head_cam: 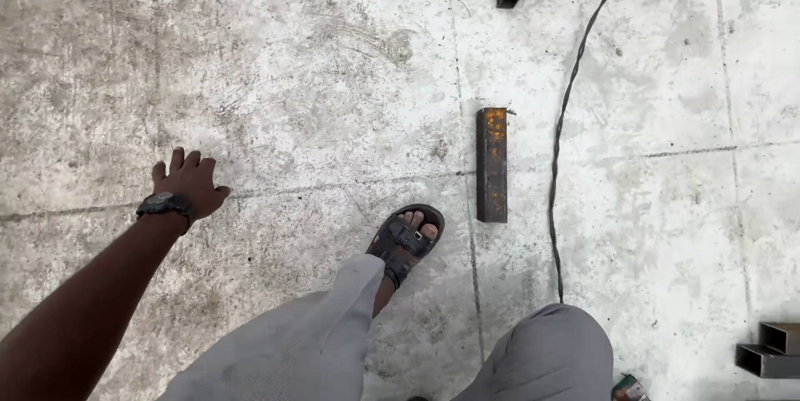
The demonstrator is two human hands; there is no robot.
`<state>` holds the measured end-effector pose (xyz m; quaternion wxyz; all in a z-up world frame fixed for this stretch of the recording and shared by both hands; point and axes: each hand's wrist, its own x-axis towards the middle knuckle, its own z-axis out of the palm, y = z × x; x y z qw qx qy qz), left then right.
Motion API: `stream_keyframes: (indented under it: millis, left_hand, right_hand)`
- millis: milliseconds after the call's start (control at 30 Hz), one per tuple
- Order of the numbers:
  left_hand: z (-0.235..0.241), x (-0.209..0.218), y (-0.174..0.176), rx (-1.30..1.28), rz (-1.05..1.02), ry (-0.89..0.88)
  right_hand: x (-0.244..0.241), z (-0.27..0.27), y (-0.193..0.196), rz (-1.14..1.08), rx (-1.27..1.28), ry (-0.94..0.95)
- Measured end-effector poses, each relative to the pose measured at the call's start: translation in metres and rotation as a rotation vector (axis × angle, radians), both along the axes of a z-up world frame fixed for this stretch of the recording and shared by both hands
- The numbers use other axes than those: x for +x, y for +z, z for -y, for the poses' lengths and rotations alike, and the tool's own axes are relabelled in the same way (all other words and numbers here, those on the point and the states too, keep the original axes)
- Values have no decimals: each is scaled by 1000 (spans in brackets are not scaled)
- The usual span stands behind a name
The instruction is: Cutting and measuring metal square tubing on a fabrication floor.
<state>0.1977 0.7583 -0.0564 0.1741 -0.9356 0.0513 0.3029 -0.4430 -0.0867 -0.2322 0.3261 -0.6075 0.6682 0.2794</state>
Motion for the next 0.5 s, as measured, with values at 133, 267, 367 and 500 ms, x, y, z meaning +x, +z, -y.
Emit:
stream_keyframes:
  millis: [133, 267, 367, 500]
  left_hand:
    - [8, 12, -19, 12, -2, -66]
    - [23, 19, -17, -1, 35, -89]
    - [40, 25, -21, -13, 65, -105]
    - [59, 31, -36, -128, 114, -139]
  right_hand:
    - [-40, -21, -28, 7, 9, -191]
    - [-46, -56, -37, 17, 26, -329]
    - [-49, -68, -23, 112, -24, -389]
    - [-51, -84, -12, 333, -110, -417]
